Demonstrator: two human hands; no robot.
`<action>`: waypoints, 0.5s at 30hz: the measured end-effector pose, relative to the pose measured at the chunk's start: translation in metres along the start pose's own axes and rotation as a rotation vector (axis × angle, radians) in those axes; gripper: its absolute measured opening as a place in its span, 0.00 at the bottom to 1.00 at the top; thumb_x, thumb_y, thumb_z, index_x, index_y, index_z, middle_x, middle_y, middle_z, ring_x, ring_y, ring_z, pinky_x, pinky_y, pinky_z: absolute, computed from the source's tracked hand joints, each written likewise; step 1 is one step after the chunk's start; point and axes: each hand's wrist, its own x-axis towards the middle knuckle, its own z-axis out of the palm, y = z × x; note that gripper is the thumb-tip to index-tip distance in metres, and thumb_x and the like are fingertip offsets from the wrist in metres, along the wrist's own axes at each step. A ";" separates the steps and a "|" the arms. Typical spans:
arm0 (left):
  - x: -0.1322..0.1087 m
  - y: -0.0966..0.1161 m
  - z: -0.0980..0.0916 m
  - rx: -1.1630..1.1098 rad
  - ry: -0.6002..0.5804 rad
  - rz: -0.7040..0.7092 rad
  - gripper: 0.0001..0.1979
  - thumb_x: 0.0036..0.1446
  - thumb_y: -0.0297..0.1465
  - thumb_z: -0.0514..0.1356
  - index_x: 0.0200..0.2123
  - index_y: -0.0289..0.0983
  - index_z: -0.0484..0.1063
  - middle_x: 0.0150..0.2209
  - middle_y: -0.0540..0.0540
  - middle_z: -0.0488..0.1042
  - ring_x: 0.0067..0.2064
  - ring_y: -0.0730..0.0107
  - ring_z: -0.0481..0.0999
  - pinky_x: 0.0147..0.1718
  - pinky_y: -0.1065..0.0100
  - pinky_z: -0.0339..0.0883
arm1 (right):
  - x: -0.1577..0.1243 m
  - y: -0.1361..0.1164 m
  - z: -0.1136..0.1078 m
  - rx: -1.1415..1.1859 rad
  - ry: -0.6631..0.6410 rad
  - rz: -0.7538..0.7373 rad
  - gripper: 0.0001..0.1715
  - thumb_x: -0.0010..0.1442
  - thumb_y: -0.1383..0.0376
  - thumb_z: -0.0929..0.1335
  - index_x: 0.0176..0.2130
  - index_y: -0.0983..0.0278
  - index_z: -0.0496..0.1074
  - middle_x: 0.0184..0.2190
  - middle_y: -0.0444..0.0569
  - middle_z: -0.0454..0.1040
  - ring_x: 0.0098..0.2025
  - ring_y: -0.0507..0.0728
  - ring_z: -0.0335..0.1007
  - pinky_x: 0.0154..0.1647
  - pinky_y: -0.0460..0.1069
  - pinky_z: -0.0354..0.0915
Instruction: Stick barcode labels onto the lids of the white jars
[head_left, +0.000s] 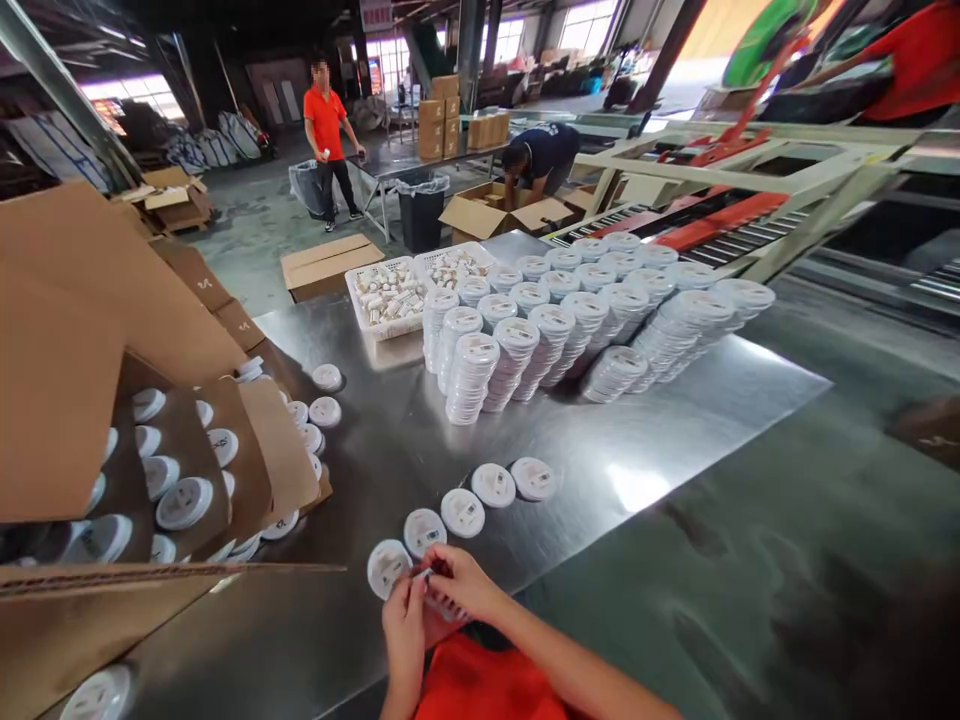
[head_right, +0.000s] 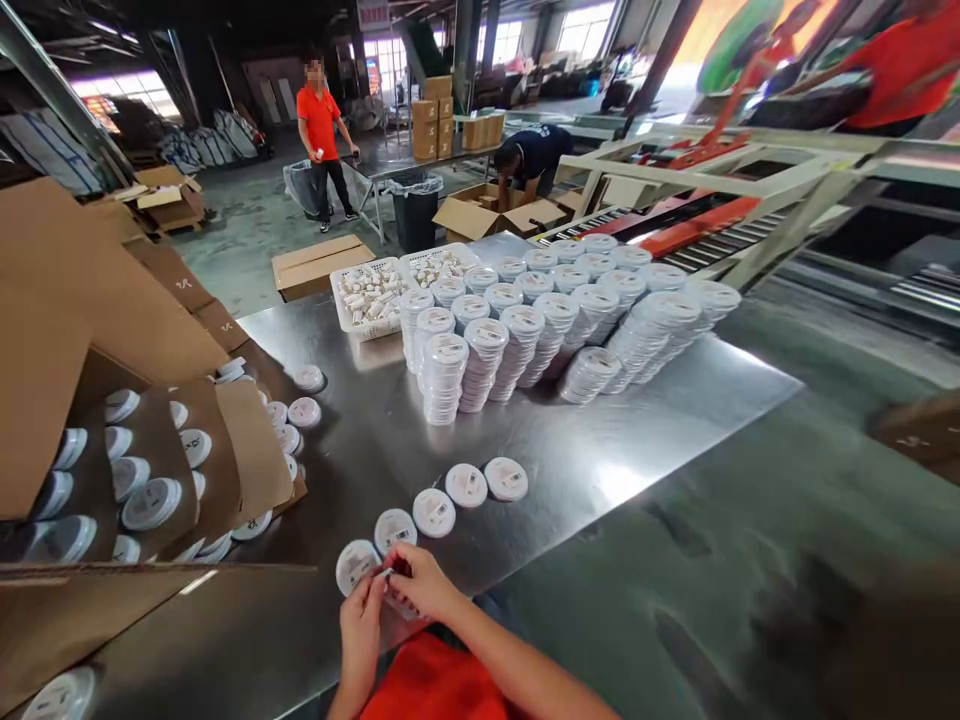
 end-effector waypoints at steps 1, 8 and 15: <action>-0.002 0.002 -0.001 -0.025 -0.002 -0.001 0.19 0.51 0.47 0.60 0.37 0.41 0.79 0.43 0.38 0.81 0.49 0.50 0.79 0.53 0.51 0.70 | -0.001 -0.002 0.003 0.017 0.012 0.027 0.06 0.48 0.67 0.65 0.31 0.60 0.66 0.23 0.39 0.67 0.25 0.52 0.66 0.28 0.47 0.63; -0.017 0.024 -0.014 -0.049 -0.022 0.021 0.17 0.49 0.46 0.63 0.30 0.37 0.72 0.29 0.47 0.76 0.34 0.65 0.76 0.38 0.64 0.71 | -0.015 -0.028 0.014 -0.035 0.003 0.048 0.04 0.53 0.63 0.67 0.31 0.62 0.67 0.23 0.39 0.68 0.24 0.50 0.65 0.25 0.44 0.62; -0.035 0.023 -0.020 -0.150 0.046 -0.070 0.23 0.52 0.53 0.59 0.26 0.38 0.67 0.26 0.49 0.73 0.27 0.70 0.71 0.29 0.68 0.68 | -0.020 -0.020 0.026 -0.167 0.035 -0.006 0.05 0.55 0.63 0.68 0.32 0.63 0.69 0.25 0.40 0.70 0.27 0.50 0.65 0.31 0.45 0.63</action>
